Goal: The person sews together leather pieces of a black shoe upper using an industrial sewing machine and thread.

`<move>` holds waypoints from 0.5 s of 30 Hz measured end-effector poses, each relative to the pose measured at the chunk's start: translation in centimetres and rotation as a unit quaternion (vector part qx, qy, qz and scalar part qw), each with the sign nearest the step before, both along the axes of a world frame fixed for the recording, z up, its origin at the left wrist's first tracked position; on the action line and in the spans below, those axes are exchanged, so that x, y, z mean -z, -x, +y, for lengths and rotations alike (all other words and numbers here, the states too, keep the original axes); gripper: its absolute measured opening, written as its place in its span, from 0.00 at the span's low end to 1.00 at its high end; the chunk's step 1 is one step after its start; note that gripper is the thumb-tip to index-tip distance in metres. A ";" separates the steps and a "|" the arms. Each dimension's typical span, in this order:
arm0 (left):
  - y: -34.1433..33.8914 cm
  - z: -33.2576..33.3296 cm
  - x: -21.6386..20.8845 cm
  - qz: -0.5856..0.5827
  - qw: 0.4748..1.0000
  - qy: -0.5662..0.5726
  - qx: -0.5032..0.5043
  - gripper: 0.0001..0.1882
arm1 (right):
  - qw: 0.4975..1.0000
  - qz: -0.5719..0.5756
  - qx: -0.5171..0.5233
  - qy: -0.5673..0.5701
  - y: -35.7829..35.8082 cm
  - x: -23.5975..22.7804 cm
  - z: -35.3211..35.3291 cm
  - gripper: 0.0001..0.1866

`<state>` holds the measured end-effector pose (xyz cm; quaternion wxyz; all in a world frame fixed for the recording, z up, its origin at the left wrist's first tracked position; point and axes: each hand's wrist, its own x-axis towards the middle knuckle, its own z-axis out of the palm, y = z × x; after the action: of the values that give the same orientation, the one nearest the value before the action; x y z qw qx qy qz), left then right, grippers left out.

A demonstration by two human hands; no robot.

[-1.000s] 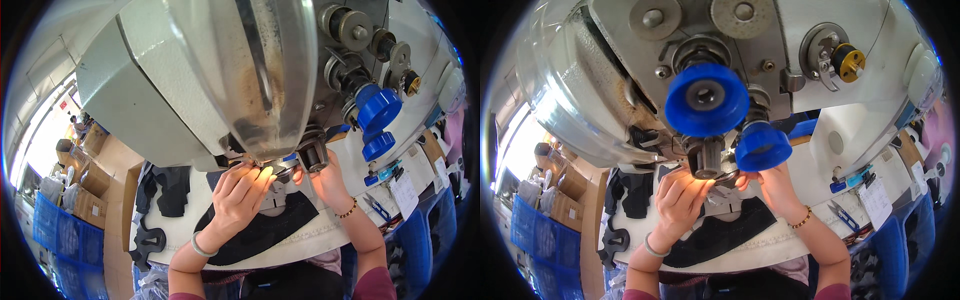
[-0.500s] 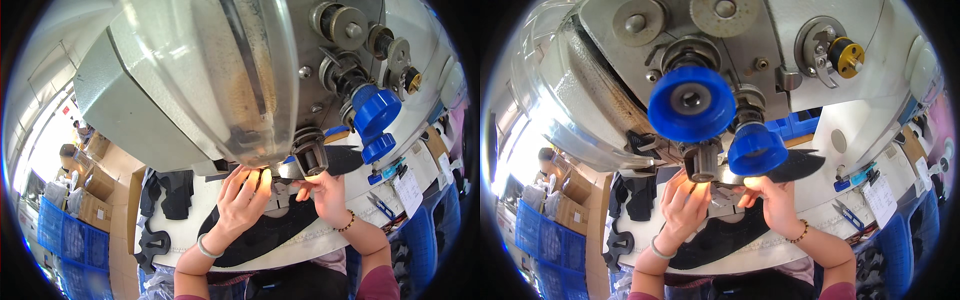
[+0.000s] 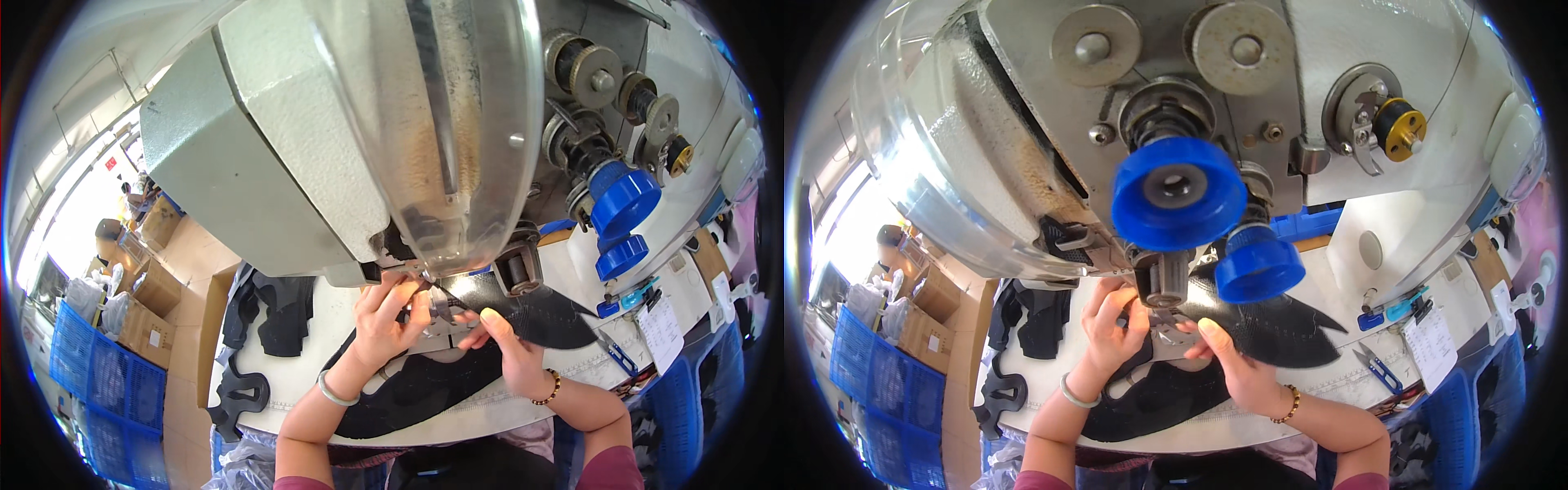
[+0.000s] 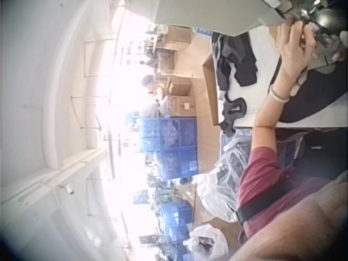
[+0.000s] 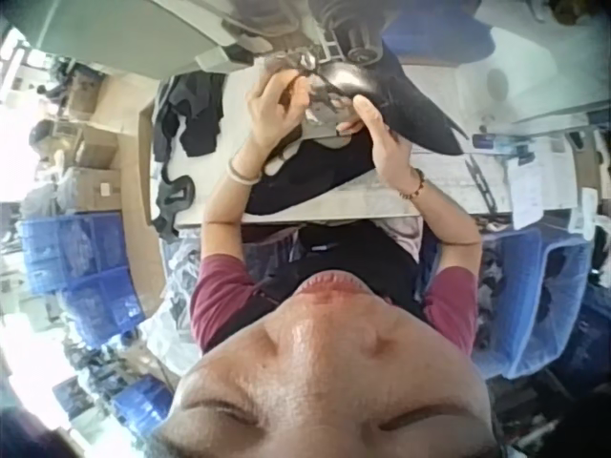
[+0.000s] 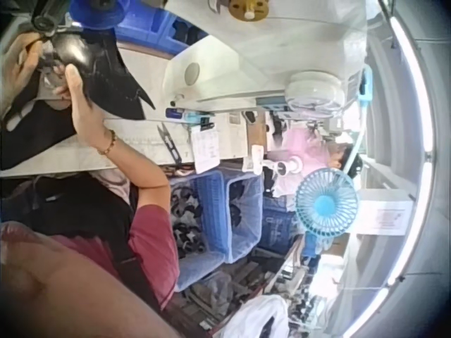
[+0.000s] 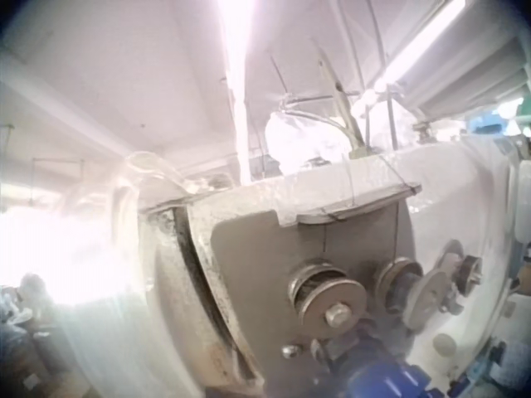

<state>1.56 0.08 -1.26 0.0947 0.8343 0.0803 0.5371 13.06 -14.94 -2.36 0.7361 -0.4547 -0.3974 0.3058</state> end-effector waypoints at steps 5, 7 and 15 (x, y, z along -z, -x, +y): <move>0.2 0.2 -0.4 0.028 1.000 0.002 0.000 0.06 | 1.000 0.024 -0.015 -0.010 -1.0 0.2 1.0 0.16; 0.2 0.0 -0.5 0.025 1.000 0.010 0.010 0.06 | 0.999 0.015 -0.040 -0.029 -1.3 0.6 1.0 0.16; 0.1 0.1 -0.8 0.002 1.000 -0.027 0.013 0.08 | 0.991 0.035 -0.063 -0.115 -0.7 1.3 1.3 0.11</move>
<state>1.46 0.18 -0.49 0.0795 0.8388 0.0550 0.5358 13.76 -13.64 -3.68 0.7766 -0.3298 -0.4314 0.3194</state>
